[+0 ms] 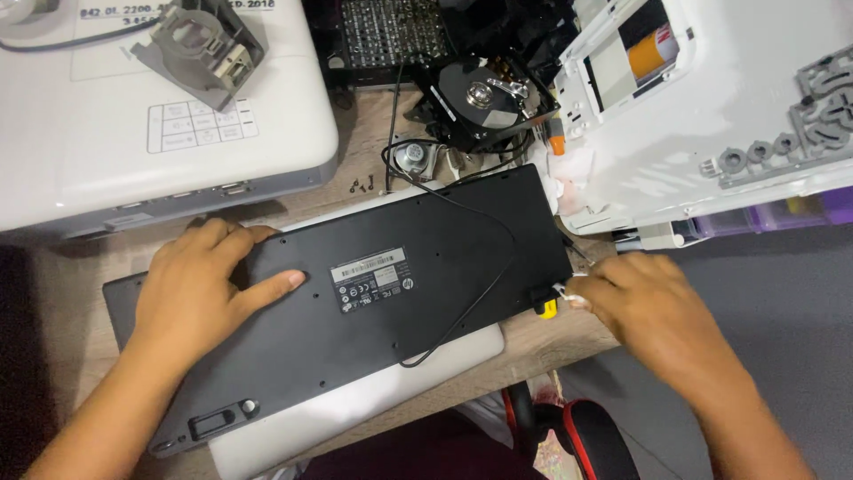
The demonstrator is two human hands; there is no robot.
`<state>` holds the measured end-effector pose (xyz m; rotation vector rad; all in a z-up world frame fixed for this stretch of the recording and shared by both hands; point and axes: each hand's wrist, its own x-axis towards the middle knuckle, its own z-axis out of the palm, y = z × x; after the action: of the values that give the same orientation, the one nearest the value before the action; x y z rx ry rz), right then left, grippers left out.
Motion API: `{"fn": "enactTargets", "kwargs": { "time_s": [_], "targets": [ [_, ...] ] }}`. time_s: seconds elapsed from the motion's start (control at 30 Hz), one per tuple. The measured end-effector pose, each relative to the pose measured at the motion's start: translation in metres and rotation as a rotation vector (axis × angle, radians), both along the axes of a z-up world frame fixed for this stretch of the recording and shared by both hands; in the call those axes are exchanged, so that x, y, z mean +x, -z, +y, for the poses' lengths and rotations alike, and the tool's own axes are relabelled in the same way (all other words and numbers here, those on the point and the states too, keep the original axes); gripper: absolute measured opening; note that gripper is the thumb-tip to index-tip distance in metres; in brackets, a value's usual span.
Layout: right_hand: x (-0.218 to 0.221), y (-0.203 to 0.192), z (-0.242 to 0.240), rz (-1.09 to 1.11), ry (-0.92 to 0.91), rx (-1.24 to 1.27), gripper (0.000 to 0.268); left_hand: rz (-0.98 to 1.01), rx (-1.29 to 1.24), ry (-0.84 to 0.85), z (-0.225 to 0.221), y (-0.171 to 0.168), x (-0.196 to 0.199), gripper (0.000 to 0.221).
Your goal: The person is unscrewing the back panel of a keyboard and then cleaning the surface with a white cloth at a repair bench.
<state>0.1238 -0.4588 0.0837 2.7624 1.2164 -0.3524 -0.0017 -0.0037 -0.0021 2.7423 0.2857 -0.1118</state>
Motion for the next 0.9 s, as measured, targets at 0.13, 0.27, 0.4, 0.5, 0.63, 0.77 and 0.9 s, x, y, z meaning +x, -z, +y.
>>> {"fn": "enactTargets", "kwargs": {
  "time_s": [0.13, 0.27, 0.4, 0.5, 0.63, 0.77, 0.9],
  "targets": [
    [-0.004, 0.015, -0.024, 0.09, 0.101, 0.279, 0.028, -0.035, 0.022, 0.007, -0.001, 0.002, 0.0, 0.066],
    [-0.043, 0.047, -0.036, -0.066, 0.279, 0.51, 0.057, 0.006, 0.025, -0.007, -0.001, 0.001, -0.001, 0.069],
    [-0.062, 0.088, 0.005, -0.186, 0.229, 0.764, 0.037, 0.0, 0.032, 0.001, 0.0, 0.004, 0.0, 0.068],
    [-0.059, 0.094, 0.025, -0.301, 0.253, 0.782, 0.021, -0.012, 0.054, 0.023, 0.001, 0.007, 0.0, 0.07],
    [-0.066, 0.085, 0.028, -0.373, 0.286, 0.507, 0.023, -0.007, 0.05, 0.005, 0.001, 0.008, -0.001, 0.069],
    [-0.056, 0.094, 0.012, -0.026, 0.489, 0.702, 0.018, 0.006, 0.058, -0.005, -0.001, 0.007, 0.001, 0.068],
    [-0.047, 0.085, 0.025, -0.118, 0.394, 0.706, 0.016, -0.019, 0.1, 0.007, 0.0, 0.015, -0.001, 0.068]
  ]
}}
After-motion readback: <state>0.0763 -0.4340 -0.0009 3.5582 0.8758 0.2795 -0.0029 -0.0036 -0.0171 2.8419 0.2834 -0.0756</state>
